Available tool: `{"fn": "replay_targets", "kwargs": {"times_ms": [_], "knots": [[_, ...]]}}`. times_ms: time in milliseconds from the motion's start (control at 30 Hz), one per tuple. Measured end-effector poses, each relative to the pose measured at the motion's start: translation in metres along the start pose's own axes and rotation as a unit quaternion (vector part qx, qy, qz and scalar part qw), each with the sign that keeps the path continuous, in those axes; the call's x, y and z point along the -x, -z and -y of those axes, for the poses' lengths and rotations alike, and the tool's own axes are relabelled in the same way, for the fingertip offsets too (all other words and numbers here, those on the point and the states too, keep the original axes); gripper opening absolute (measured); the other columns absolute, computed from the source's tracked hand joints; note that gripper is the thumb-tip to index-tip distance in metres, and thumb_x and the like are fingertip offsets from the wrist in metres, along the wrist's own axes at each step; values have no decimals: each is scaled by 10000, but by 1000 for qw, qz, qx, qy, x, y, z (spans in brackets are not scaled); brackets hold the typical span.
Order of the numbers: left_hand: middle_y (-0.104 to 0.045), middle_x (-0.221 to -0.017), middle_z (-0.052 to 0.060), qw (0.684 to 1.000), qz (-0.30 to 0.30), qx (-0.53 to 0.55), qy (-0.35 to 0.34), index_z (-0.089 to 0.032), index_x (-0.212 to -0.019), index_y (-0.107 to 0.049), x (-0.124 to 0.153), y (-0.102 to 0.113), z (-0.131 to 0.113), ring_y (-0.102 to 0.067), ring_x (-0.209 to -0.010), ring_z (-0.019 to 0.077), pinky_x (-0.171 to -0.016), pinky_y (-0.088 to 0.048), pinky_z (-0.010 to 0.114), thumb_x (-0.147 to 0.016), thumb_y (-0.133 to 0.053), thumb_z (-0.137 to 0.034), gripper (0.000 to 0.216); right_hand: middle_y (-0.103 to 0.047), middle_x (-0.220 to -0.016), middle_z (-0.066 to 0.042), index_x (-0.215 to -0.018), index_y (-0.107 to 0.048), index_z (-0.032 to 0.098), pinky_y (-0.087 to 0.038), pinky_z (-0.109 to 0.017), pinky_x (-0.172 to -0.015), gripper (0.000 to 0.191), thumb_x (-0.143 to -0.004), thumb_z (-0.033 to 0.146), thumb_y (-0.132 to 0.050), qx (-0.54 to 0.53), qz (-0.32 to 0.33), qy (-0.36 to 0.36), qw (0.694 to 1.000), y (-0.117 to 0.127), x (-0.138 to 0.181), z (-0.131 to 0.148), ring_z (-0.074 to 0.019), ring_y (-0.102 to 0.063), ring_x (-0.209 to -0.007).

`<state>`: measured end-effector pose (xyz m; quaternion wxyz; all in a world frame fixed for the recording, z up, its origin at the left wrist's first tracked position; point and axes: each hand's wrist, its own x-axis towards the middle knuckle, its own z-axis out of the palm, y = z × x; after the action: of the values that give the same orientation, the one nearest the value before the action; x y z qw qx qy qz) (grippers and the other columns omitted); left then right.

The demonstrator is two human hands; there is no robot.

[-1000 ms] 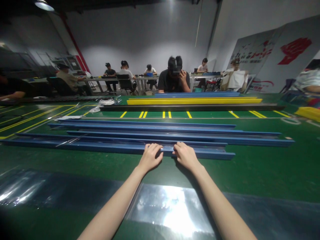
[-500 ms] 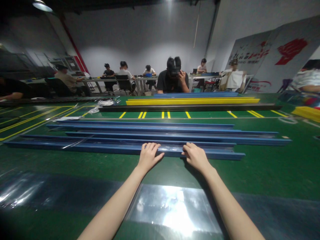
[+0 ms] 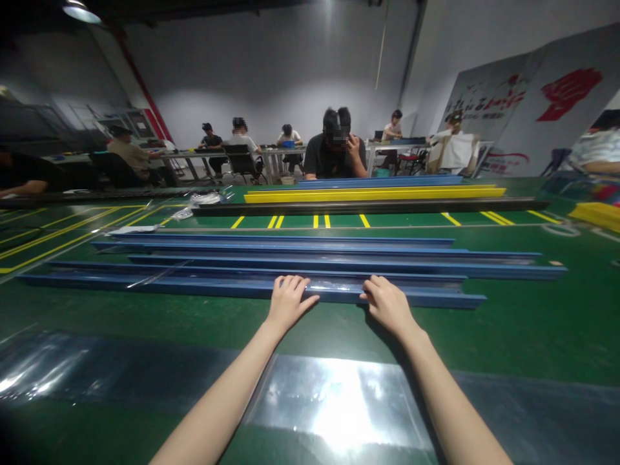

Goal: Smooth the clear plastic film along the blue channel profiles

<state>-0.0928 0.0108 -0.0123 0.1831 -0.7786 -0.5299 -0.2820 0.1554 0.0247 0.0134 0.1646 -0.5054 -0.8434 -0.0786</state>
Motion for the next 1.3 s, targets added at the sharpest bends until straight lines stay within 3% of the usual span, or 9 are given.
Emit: {"fn": "replay_targets", "kwargs": {"times_ms": [433,667,1000,1300], "knots": [[-613,-883,58,1000,5,1,4,-177,-957,-582,1,-1,0,-509,-865,204,-808,-320,366,-780,-535,-480,354,-546,-818,-48,-772,-511,204,-353,-270,-642,147,-832,283,-403,-17,10,-27,999,-3,0,2,-183,-490,-804],[-618,-891,57,1000,20,-4,4,-181,-907,-597,0,0,0,-505,-863,213,-799,-318,374,-778,-532,-489,340,-595,-873,-54,-841,-558,204,-377,-278,-717,196,-826,330,-408,-54,69,-60,994,2,-5,1,-192,-520,-854],[-623,-841,52,1000,20,-9,1,-175,-817,-596,-1,1,-1,-507,-827,201,-786,-318,364,-792,-505,-497,336,-637,-1013,-87,-979,-604,194,-393,-270,-748,391,-850,467,-356,-45,142,-51,987,12,-15,19,-210,-568,-947],[-630,-808,46,1000,21,3,0,-182,-791,-586,-1,2,-1,-518,-798,200,-767,-326,359,-789,-512,-493,320,-649,-982,-70,-993,-601,202,-389,-271,-727,346,-869,420,-363,-63,74,22,995,0,-19,34,-184,-576,-907]]}}
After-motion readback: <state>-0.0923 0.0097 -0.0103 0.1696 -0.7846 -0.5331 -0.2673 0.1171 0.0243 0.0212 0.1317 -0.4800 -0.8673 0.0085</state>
